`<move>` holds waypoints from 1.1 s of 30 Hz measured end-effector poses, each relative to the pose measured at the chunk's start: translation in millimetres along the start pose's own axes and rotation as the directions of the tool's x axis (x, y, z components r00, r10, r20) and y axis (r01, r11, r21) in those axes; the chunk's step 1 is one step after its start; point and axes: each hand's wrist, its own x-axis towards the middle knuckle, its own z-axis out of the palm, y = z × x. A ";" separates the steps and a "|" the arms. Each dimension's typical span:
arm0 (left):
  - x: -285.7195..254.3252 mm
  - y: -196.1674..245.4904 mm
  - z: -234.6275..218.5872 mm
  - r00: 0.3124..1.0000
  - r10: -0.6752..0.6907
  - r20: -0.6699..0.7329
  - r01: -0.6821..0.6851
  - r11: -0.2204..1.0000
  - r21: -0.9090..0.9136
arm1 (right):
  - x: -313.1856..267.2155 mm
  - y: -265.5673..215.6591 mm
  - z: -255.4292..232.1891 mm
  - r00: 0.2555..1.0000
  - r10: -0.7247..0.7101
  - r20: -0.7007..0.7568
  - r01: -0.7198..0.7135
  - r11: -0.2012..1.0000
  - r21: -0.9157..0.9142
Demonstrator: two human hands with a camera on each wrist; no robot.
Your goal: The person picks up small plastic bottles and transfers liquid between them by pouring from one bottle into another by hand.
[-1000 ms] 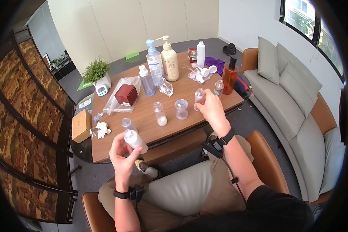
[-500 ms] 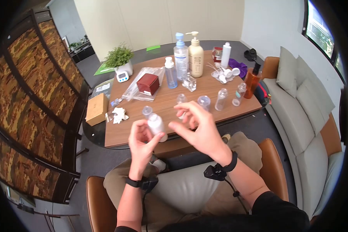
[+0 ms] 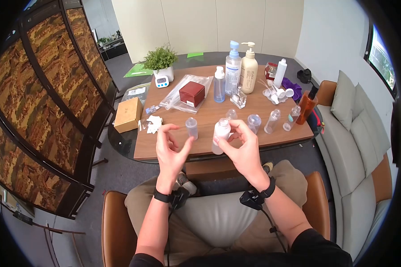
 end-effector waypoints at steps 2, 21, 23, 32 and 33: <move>5.8 -7.1 0.4 0.998 -0.059 0.018 0.057 0.993 0.108 | 2.6 6.6 -3.0 0.999 -0.013 -0.039 0.011 0.999 -0.050; -9.6 23.3 -0.1 0.941 -0.060 0.333 0.119 0.980 -0.158 | 11.5 -19.8 -32.9 0.971 -0.199 0.132 0.231 0.922 -0.311; -10.0 29.6 -1.5 0.939 -0.050 0.339 0.114 0.978 -0.173 | 14.0 -23.5 -36.6 0.951 -0.255 0.174 0.302 0.887 -0.350; -14.0 31.7 1.3 0.933 0.010 0.360 0.074 0.973 -0.219 | 14.1 -28.2 -33.8 0.898 -0.335 0.285 0.435 0.771 -0.466; -13.5 32.9 1.4 0.934 0.024 0.356 0.062 0.971 -0.229 | 14.1 -27.5 -33.3 0.898 -0.333 0.286 0.435 0.765 -0.475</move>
